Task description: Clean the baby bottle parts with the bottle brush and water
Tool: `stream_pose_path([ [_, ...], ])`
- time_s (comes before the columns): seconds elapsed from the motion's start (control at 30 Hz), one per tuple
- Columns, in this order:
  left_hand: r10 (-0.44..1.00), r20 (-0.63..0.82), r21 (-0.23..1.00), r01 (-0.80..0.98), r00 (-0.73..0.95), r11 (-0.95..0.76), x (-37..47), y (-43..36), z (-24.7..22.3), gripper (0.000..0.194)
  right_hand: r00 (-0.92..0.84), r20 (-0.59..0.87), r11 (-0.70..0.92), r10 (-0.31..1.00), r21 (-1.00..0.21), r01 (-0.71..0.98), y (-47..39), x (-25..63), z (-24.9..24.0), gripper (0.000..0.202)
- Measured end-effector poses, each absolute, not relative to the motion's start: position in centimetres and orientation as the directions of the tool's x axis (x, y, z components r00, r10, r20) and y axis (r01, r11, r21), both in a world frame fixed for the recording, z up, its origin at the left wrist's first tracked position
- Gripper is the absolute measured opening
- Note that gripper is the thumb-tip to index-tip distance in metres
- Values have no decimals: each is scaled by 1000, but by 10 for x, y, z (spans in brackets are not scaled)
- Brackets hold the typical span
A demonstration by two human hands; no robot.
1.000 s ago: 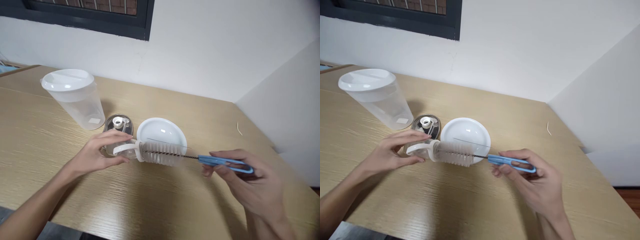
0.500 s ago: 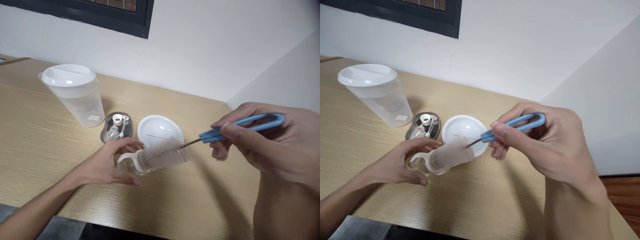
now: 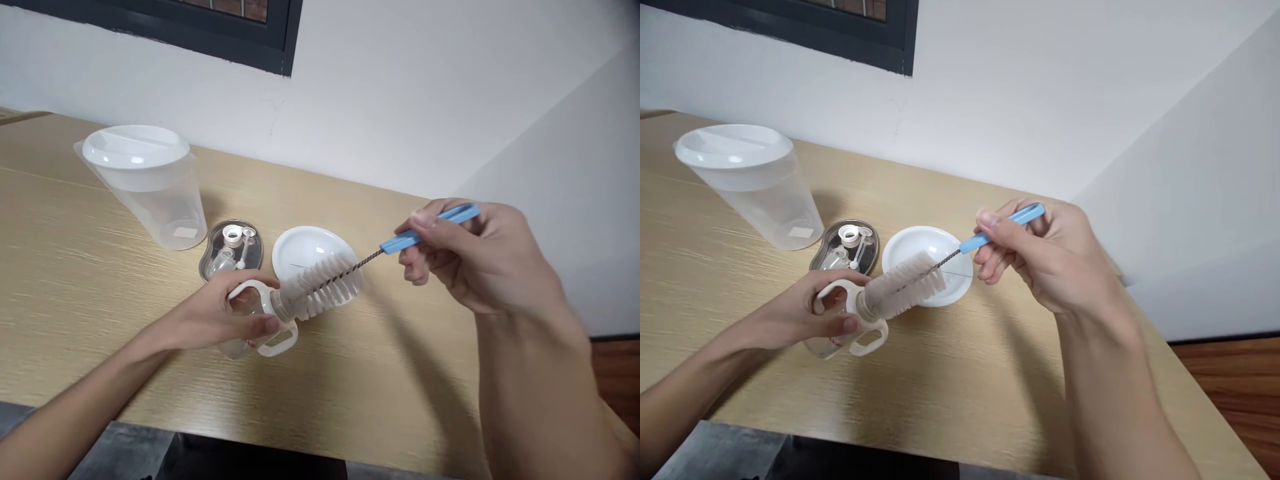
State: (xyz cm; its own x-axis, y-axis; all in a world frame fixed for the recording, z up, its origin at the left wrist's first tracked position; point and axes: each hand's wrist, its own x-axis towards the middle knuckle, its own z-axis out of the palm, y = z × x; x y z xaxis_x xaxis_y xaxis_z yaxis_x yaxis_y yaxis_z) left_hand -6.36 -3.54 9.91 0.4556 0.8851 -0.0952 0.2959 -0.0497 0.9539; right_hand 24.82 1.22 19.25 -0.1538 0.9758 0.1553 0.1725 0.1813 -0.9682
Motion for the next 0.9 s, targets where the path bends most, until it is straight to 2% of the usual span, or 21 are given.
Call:
stream_pose_path([
  [0.07,885,-58,980,194,461,-37,-63,-34,97,47,-150,109,130,983,-982,139,15,248,191,36],
  [0.17,884,-51,996,87,466,12,-63,-32,94,34,-131,34,46,991,-995,93,17,246,188,40],
  [0.3,886,-125,991,106,446,86,-61,-31,92,32,-88,0,8,996,-996,85,17,243,185,39],
  [0.43,889,-143,989,98,435,111,-60,-31,94,33,-64,45,52,997,-992,113,13,243,185,37],
  [0.6,886,-82,993,113,456,34,-59,-32,97,29,-74,78,87,994,-988,129,9,246,187,37],
  [0.73,916,-55,975,218,397,-36,-58,-34,95,35,-120,152,166,981,-979,117,7,251,181,36],
  [0.9,958,-74,935,352,278,-30,-58,-38,99,44,-255,252,307,933,-930,204,0,272,169,34],
])
